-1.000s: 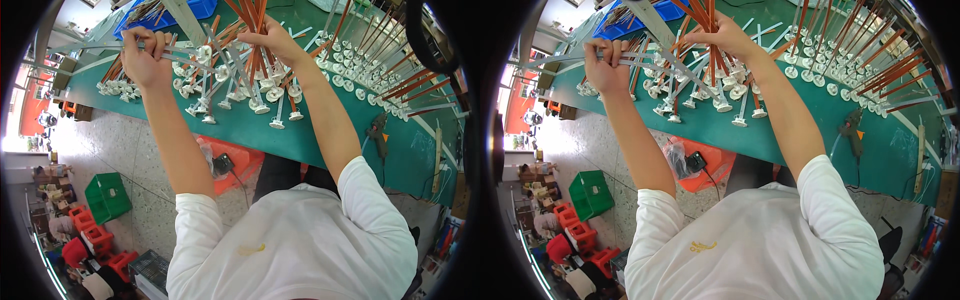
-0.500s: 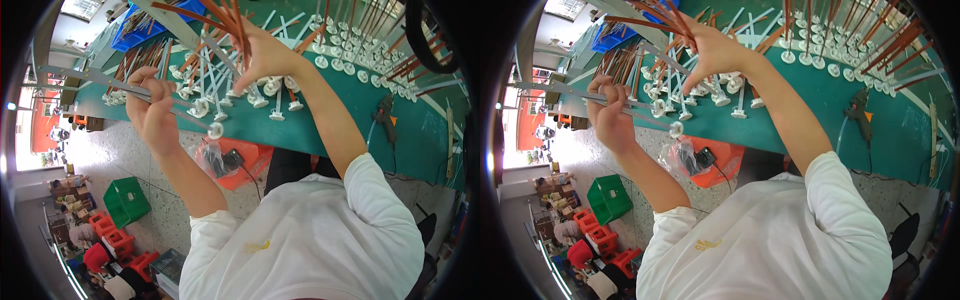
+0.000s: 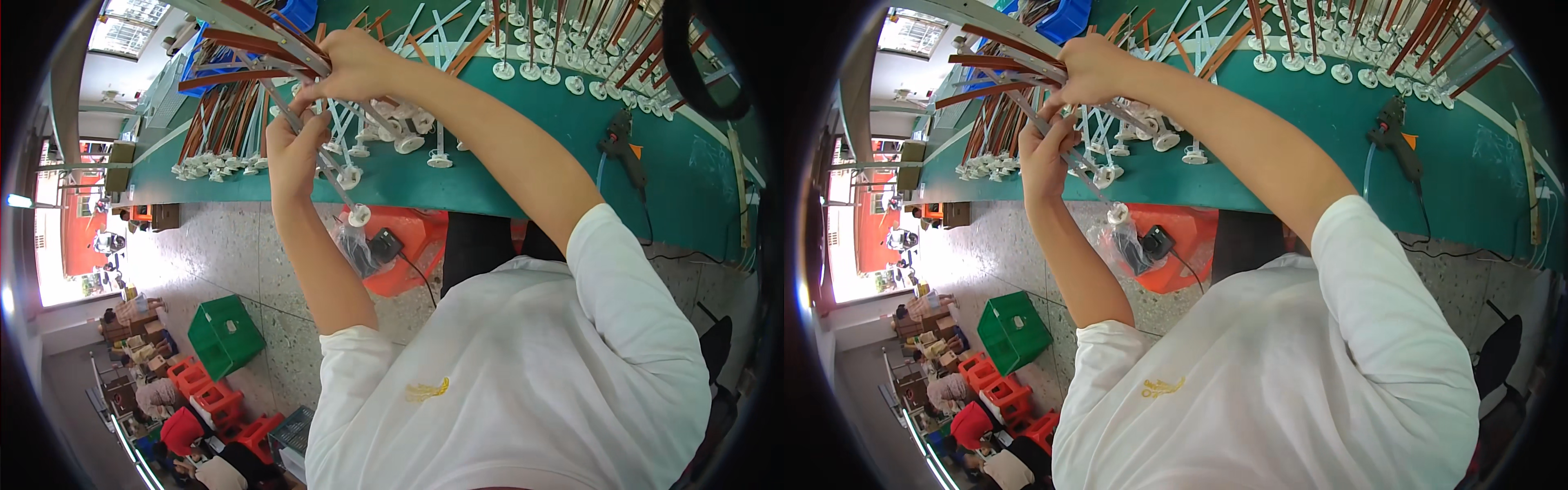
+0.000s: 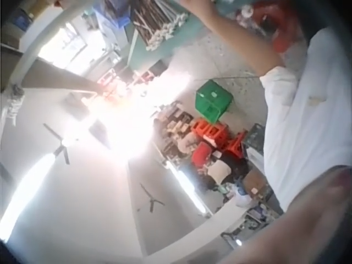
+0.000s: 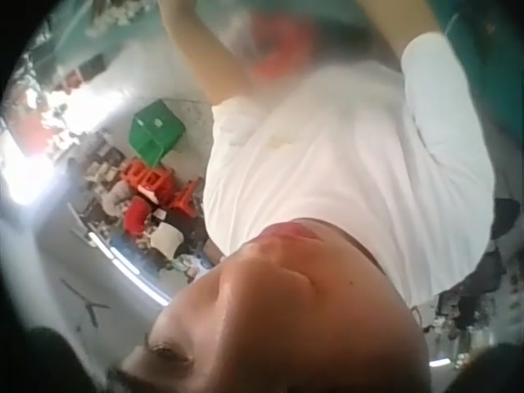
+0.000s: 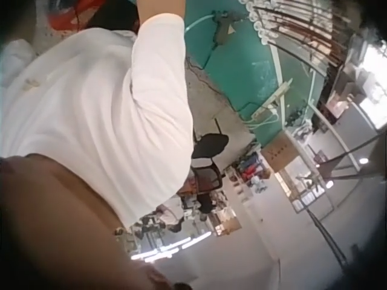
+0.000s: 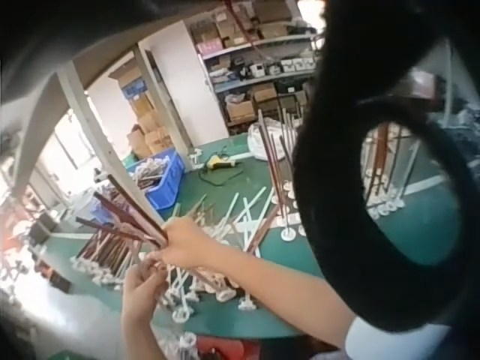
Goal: Assembling electronic light fixture components by gluing LED strips onto plastic bases and attaching protective tubing.
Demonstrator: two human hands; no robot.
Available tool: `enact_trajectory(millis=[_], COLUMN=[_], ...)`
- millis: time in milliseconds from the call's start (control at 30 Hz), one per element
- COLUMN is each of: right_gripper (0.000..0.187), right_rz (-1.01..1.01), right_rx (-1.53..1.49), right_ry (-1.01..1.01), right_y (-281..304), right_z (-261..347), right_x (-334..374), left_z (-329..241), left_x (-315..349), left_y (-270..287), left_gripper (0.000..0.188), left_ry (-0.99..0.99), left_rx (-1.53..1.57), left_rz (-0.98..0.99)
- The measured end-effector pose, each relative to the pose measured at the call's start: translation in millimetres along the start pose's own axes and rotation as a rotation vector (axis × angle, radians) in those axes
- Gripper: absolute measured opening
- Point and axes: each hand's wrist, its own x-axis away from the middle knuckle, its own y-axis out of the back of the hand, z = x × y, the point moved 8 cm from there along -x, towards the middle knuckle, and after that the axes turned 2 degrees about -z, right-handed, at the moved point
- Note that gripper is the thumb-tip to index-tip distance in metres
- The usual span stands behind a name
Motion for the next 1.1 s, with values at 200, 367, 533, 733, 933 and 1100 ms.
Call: enact_trajectory(millis=[200, 367, 533, 733, 933, 1100], right_gripper=[0.042, 0.047, 0.052, 0.042, 0.062, 0.063], right_rz=[-0.03, -0.097, -0.113, -0.456, -0.161, -0.331], right_rx=[0.198, -0.14, -0.185, 0.324, -0.349, -0.49], right_ry=[-0.01, -0.25, -0.242, -0.524, -0.206, -0.018], right_y=[25.2, 53.3, 53.3, 52.1, 25.6, 20.1], right_z=[15.6, 25.2, 19.4, 50.9, 35.7, 43.0], right_x=[-11.1, -14.7, -17.5, -20.2, -40.7, -46.6], left_z=[0.3, -7.8, -33.8, -72.0, -85.4, -90.3], left_x=[24.7, 29.0, 2.0, -38.0, -59.1, -59.2], left_y=[29.2, 44.8, 15.1, 3.9, -20.9, -15.2], left_gripper=[0.027, 0.026, 0.026, 0.038, 0.053, 0.068], left_ry=[0.018, -0.11, -0.157, -0.298, -0.225, -0.223], left_rx=[-0.072, 0.111, -0.103, -0.387, 0.195, 0.057], left_rz=[-0.197, -0.163, -0.135, -0.075, 0.285, 0.379])
